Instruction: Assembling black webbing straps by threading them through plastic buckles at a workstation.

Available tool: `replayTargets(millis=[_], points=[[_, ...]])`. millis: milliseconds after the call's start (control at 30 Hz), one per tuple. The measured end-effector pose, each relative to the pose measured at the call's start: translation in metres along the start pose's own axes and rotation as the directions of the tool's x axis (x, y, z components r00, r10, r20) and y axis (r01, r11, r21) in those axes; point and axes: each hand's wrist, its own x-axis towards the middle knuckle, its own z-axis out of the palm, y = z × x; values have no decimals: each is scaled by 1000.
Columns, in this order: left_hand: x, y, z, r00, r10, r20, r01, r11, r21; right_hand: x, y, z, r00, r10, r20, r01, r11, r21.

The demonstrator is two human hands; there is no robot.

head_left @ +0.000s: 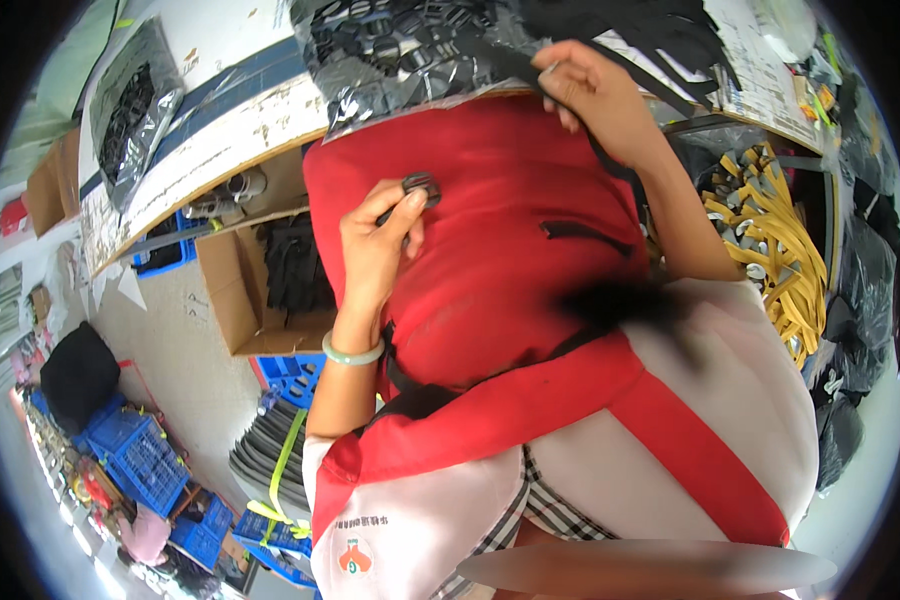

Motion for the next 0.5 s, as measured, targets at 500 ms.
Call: replayTargets(millis=[500], points=[[-4, -9, 11, 997, -67, -49, 55, 974, -219, 4, 107, 20, 830, -500, 249, 449, 332, -830]])
